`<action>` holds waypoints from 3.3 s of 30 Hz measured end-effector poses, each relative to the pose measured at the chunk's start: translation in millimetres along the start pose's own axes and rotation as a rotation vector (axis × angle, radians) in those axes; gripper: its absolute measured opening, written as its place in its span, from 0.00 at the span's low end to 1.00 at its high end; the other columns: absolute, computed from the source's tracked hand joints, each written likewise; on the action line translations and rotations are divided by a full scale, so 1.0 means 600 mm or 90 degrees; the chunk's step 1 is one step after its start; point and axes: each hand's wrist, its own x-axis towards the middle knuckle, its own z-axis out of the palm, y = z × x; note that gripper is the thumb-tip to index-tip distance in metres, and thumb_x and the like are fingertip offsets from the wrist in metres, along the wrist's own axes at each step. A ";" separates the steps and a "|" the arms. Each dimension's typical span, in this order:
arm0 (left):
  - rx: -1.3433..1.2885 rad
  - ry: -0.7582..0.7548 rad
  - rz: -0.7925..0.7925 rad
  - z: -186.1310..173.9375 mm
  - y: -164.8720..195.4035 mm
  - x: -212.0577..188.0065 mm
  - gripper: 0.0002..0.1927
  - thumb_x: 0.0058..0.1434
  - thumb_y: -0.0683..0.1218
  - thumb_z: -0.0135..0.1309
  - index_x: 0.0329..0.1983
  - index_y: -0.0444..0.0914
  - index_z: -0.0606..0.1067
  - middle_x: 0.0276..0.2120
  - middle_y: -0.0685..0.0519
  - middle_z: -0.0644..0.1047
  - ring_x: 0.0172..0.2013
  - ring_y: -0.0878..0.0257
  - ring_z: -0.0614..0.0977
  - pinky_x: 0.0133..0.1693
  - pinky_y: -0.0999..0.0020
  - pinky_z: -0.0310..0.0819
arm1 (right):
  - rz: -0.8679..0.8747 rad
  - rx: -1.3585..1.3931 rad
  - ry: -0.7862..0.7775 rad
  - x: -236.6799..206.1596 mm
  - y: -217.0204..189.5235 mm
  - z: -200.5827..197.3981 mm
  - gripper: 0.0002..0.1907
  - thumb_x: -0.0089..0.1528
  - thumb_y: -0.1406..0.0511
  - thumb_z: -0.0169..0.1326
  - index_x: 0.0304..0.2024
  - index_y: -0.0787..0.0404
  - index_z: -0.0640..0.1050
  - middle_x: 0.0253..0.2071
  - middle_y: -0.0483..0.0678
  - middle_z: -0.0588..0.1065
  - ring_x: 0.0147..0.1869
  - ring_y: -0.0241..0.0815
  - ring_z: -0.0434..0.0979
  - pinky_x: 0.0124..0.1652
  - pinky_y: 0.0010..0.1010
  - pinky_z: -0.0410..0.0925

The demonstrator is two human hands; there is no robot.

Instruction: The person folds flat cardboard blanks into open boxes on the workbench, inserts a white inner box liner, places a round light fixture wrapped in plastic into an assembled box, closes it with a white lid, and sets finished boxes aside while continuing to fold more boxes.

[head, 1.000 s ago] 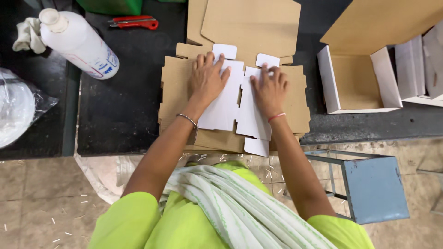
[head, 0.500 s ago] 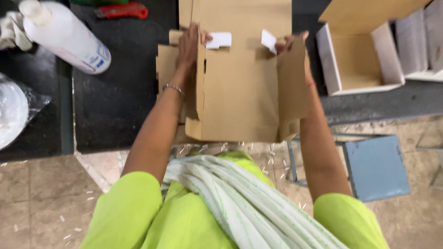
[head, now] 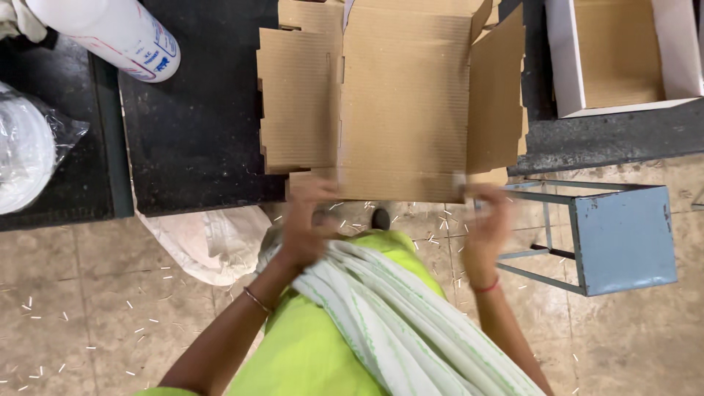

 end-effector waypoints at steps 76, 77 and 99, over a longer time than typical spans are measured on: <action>-0.237 -0.007 -0.338 0.076 -0.235 0.347 0.50 0.48 0.67 0.71 0.61 0.36 0.59 0.57 0.43 0.74 0.60 0.53 0.77 0.62 0.59 0.72 | -0.294 -0.364 -0.542 0.148 -0.077 0.143 0.21 0.51 0.74 0.55 0.48 0.59 0.75 0.47 0.48 0.76 0.55 0.51 0.77 0.52 0.41 0.68; -0.204 0.021 -0.345 0.086 -0.231 0.344 0.48 0.47 0.63 0.73 0.59 0.36 0.60 0.55 0.44 0.76 0.59 0.54 0.78 0.61 0.61 0.73 | -0.287 -0.350 -0.482 0.137 -0.075 0.141 0.16 0.54 0.72 0.57 0.45 0.59 0.76 0.45 0.47 0.76 0.53 0.50 0.77 0.52 0.41 0.68; -0.077 0.395 -0.309 0.192 -0.163 0.334 0.27 0.52 0.30 0.53 0.56 0.30 0.62 0.53 0.39 0.72 0.54 0.42 0.70 0.58 0.49 0.62 | -0.163 -0.426 -0.207 0.118 -0.094 0.188 0.24 0.61 0.56 0.61 0.53 0.66 0.76 0.46 0.57 0.73 0.51 0.56 0.72 0.51 0.45 0.62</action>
